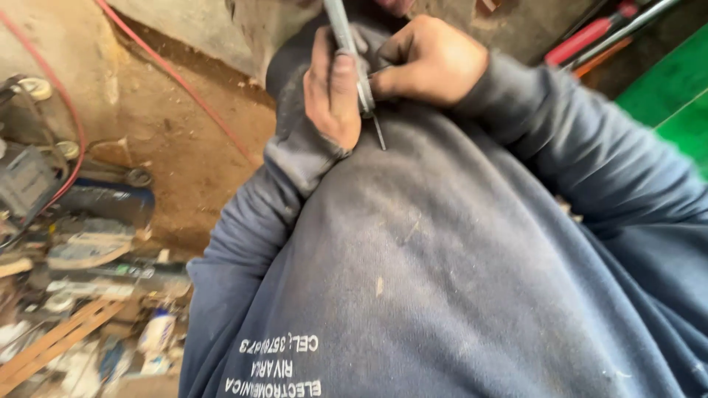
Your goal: Assembling and inspecting engine components such as a connecting rod and piston on a workbench.
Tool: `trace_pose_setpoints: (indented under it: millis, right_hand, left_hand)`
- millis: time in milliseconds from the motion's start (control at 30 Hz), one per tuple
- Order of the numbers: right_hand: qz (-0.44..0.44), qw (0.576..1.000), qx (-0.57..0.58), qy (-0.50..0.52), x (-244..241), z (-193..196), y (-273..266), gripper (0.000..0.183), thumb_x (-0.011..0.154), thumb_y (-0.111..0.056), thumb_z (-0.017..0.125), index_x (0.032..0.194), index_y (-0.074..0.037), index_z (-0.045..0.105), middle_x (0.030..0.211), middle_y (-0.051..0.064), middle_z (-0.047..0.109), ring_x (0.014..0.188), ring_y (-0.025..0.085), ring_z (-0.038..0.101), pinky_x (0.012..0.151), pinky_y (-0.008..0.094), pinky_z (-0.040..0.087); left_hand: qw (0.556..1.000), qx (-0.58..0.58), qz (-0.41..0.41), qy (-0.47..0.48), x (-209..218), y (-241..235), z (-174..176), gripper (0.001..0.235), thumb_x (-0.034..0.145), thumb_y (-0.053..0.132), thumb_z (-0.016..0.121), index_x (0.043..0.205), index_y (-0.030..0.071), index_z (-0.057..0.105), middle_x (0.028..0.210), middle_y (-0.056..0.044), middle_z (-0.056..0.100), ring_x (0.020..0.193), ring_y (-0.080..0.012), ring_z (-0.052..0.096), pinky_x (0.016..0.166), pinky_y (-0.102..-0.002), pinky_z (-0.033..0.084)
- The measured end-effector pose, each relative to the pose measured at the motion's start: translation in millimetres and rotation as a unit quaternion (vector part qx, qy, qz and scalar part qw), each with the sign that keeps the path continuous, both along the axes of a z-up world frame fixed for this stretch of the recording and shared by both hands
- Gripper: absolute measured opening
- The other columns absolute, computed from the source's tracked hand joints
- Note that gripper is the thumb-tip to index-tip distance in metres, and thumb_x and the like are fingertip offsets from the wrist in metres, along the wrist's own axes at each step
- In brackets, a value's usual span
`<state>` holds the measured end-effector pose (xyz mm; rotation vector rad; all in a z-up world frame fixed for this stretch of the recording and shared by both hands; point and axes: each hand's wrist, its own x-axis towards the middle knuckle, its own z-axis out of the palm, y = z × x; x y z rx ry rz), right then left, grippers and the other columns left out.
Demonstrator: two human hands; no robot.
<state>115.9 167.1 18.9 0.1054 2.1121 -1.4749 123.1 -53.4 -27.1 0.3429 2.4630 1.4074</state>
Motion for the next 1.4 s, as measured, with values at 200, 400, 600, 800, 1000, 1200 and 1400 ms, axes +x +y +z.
trace_pose_setpoints:
  millis: [200, 400, 600, 800, 1000, 1200, 1400]
  right_hand:
    - [-0.045, 0.979, -0.139, -0.142, -9.6, 15.8, 0.2, 0.022, 0.083, -0.03, 0.076, 0.076, -0.01, 0.072, 0.06, 0.007, 0.061, 0.057, 0.022, 0.057, 0.052, 0.036, 0.045]
    - [-0.008, 0.917, 0.127, 0.377, -9.0, 29.6, 4.0, 0.028, 0.082, -0.02, 0.084, 0.067, -0.004, 0.067, 0.059, 0.011, 0.06, 0.057, 0.032, 0.062, 0.056, 0.044, 0.046]
    - [0.002, 0.972, -0.161, -0.17, -11.8, 20.5, 14.0, 0.025, 0.083, -0.029, 0.075, 0.07, -0.008, 0.07, 0.058, 0.006, 0.06, 0.058, 0.03, 0.059, 0.052, 0.041, 0.045]
    - [-0.085, 0.975, 0.035, 0.202, 6.7, 26.5, 3.7, 0.017, 0.091, -0.026, 0.078, 0.086, -0.009, 0.077, 0.075, 0.009, 0.066, 0.067, 0.032, 0.064, 0.063, 0.042, 0.05]
    - [-0.065, 0.99, 0.044, 0.119, 6.2, 19.9, 4.4, 0.017, 0.083, -0.027, 0.081, 0.086, -0.011, 0.079, 0.065, 0.01, 0.064, 0.06, 0.033, 0.063, 0.058, 0.044, 0.049]
    - [-0.006, 0.993, -0.106, -0.044, -3.1, 24.0, 17.9, 0.018, 0.083, -0.027, 0.077, 0.085, -0.009, 0.075, 0.061, 0.006, 0.062, 0.052, 0.028, 0.061, 0.053, 0.038, 0.046]
    - [0.02, 0.905, 0.139, 0.402, -7.7, 29.0, 19.8, 0.03, 0.077, -0.024, 0.087, 0.062, -0.006, 0.067, 0.059, 0.008, 0.061, 0.055, 0.028, 0.062, 0.054, 0.042, 0.047]
  left_hand:
    - [0.967, 0.137, -0.047, -0.21, -41.7, 12.6, 49.6, 0.041, 0.112, 0.041, 0.04, 0.124, 0.004, 0.053, 0.095, -0.006, 0.063, 0.082, -0.0151, 0.06, 0.075, -0.029, 0.049]
    - [0.971, 0.136, -0.046, -0.19, -40.3, 8.3, 44.6, 0.046, 0.121, 0.047, 0.036, 0.125, 0.004, 0.053, 0.1, -0.005, 0.057, 0.089, -0.014, 0.055, 0.084, -0.028, 0.048]
    - [0.975, 0.137, -0.084, -0.154, -42.8, 23.1, 68.1, 0.047, 0.113, 0.047, 0.037, 0.126, 0.005, 0.053, 0.091, -0.003, 0.058, 0.076, -0.0125, 0.053, 0.071, -0.026, 0.046]
    - [0.975, 0.105, -0.062, -0.188, -40.0, 19.9, 56.1, 0.047, 0.118, 0.044, 0.035, 0.128, 0.002, 0.053, 0.1, -0.006, 0.06, 0.085, -0.0153, 0.054, 0.08, -0.029, 0.047]
    - [0.975, 0.101, -0.078, -0.183, -44.2, 24.6, 71.7, 0.051, 0.114, 0.049, 0.036, 0.128, 0.003, 0.054, 0.097, -0.006, 0.062, 0.08, -0.0147, 0.058, 0.075, -0.028, 0.049]
    - [0.977, 0.096, -0.099, -0.163, -44.6, 28.4, 67.7, 0.055, 0.112, 0.055, 0.041, 0.125, 0.004, 0.054, 0.089, -0.007, 0.06, 0.078, -0.0158, 0.059, 0.072, -0.028, 0.049]
    - [0.983, 0.11, -0.054, -0.139, -47.8, 34.1, 66.0, 0.056, 0.114, 0.056, 0.038, 0.126, 0.003, 0.054, 0.1, -0.008, 0.063, 0.086, -0.0166, 0.06, 0.081, -0.031, 0.049]
